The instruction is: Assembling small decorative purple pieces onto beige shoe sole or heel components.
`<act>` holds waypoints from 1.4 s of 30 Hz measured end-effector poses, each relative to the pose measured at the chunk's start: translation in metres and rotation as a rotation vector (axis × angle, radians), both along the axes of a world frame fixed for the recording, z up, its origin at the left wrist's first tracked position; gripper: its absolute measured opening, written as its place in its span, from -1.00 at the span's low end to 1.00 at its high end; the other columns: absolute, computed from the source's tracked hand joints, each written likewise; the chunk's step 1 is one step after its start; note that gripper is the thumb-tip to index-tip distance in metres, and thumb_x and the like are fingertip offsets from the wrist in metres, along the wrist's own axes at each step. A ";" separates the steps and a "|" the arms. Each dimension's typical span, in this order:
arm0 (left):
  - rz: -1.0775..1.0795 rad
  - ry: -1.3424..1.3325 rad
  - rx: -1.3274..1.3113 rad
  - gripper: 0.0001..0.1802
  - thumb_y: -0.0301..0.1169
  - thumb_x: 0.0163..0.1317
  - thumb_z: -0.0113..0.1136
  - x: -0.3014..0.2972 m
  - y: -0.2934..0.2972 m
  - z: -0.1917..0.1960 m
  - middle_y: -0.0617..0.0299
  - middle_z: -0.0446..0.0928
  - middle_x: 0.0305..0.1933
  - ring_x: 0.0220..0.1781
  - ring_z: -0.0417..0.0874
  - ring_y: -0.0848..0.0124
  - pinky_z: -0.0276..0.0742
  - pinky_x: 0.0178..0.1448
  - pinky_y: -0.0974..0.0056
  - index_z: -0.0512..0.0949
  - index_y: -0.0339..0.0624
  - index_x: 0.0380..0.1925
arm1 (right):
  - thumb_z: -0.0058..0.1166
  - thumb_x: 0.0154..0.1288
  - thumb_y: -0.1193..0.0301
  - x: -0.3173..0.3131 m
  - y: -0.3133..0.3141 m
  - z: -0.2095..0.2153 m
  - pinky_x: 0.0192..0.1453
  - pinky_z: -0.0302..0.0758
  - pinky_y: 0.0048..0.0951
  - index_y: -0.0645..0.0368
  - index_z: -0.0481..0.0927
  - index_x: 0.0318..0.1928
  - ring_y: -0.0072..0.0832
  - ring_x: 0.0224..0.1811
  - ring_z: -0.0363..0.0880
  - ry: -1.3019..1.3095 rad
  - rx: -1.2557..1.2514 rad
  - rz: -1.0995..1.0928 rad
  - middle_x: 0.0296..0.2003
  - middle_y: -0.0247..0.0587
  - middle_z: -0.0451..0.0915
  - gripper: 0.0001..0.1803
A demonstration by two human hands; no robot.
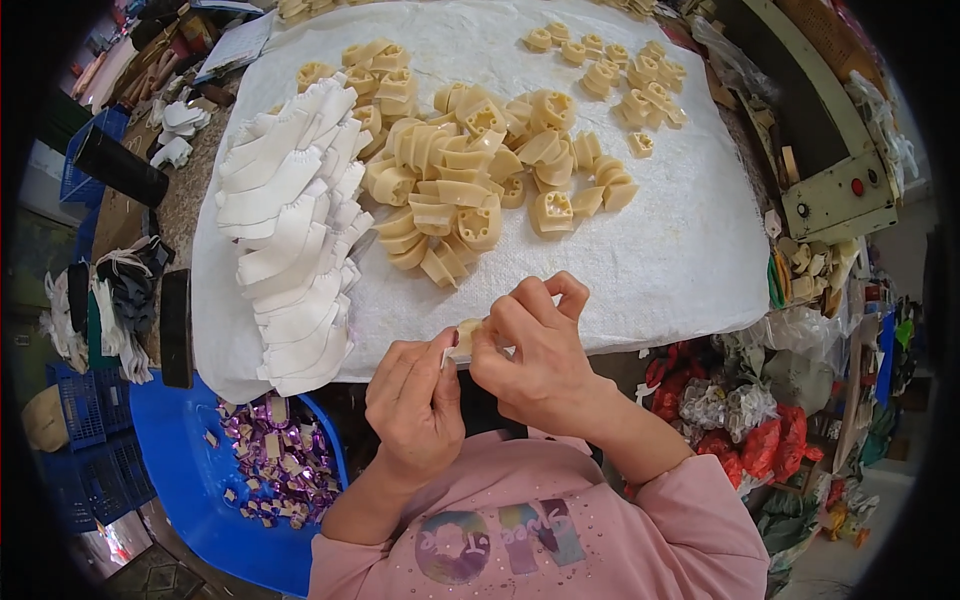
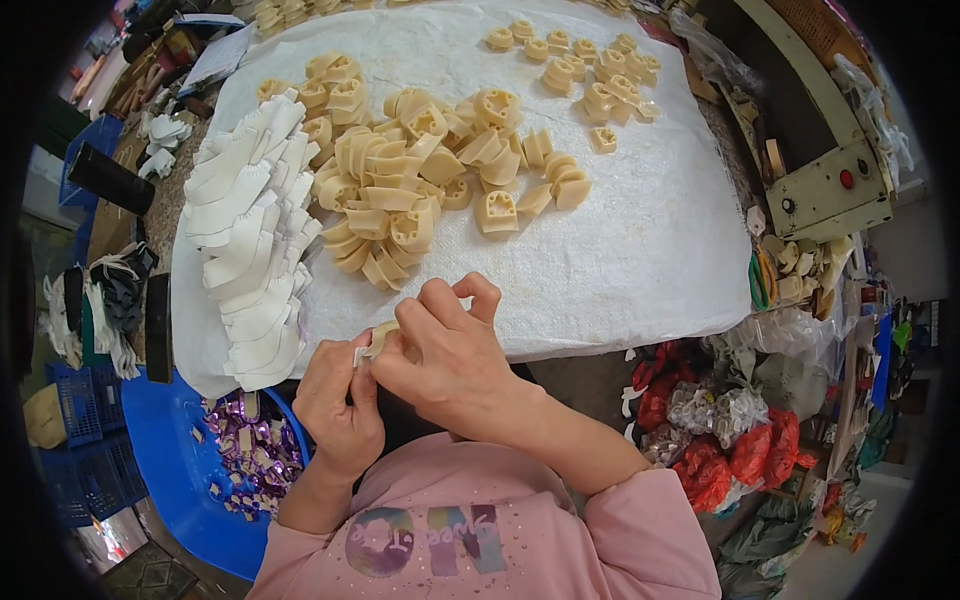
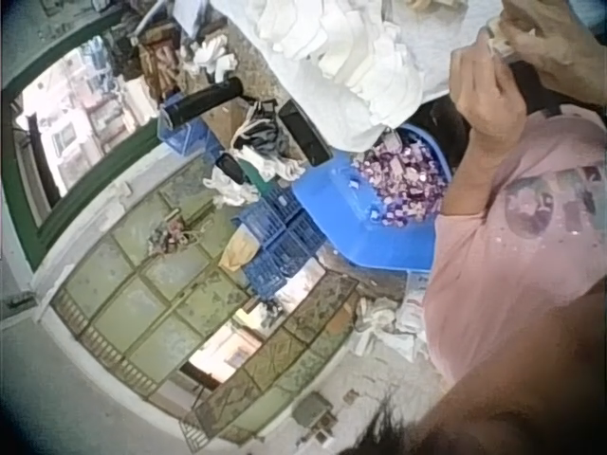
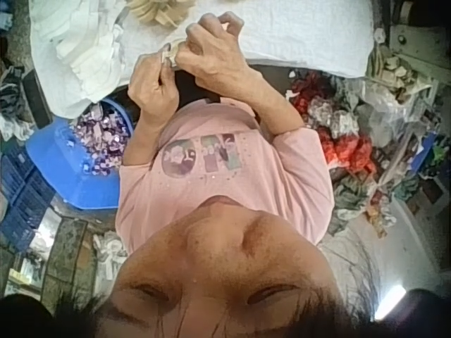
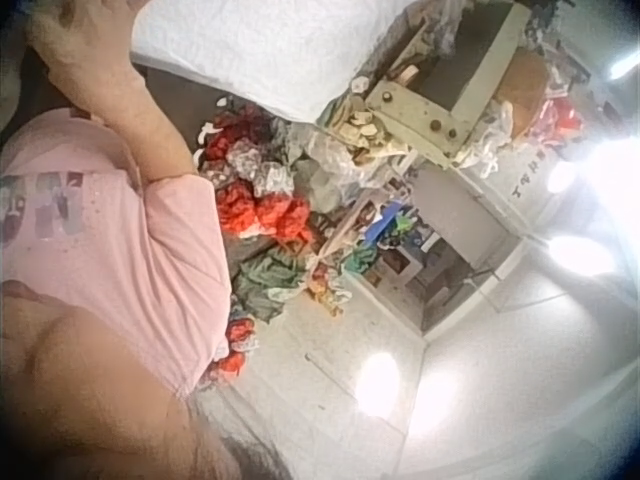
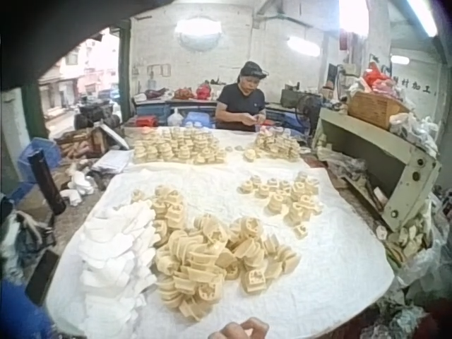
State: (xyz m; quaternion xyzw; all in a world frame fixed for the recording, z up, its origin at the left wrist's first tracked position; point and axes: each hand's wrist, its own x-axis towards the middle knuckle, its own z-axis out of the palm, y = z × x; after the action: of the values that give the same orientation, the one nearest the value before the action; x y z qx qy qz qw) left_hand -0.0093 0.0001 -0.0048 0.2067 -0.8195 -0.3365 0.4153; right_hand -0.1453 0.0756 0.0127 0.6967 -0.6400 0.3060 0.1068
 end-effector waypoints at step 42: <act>-0.032 0.273 -0.078 -0.66 -0.73 -0.22 0.28 0.008 -0.024 -0.007 0.26 0.31 -0.49 -0.39 0.36 0.28 0.33 -0.31 0.23 0.58 -0.14 -0.38 | 0.10 0.27 0.38 -0.005 0.023 -0.032 0.00 0.35 -0.39 0.24 0.49 -0.09 -0.43 -0.11 0.43 -1.276 0.077 0.224 -0.11 -0.14 0.51 -0.74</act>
State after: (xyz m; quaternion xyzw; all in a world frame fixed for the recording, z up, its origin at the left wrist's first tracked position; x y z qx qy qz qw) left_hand -0.0010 -0.0239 -0.0120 0.1295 -0.7711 -0.3361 0.5251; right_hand -0.1500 0.0989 -0.0192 0.4440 -0.5118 0.6458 -0.3519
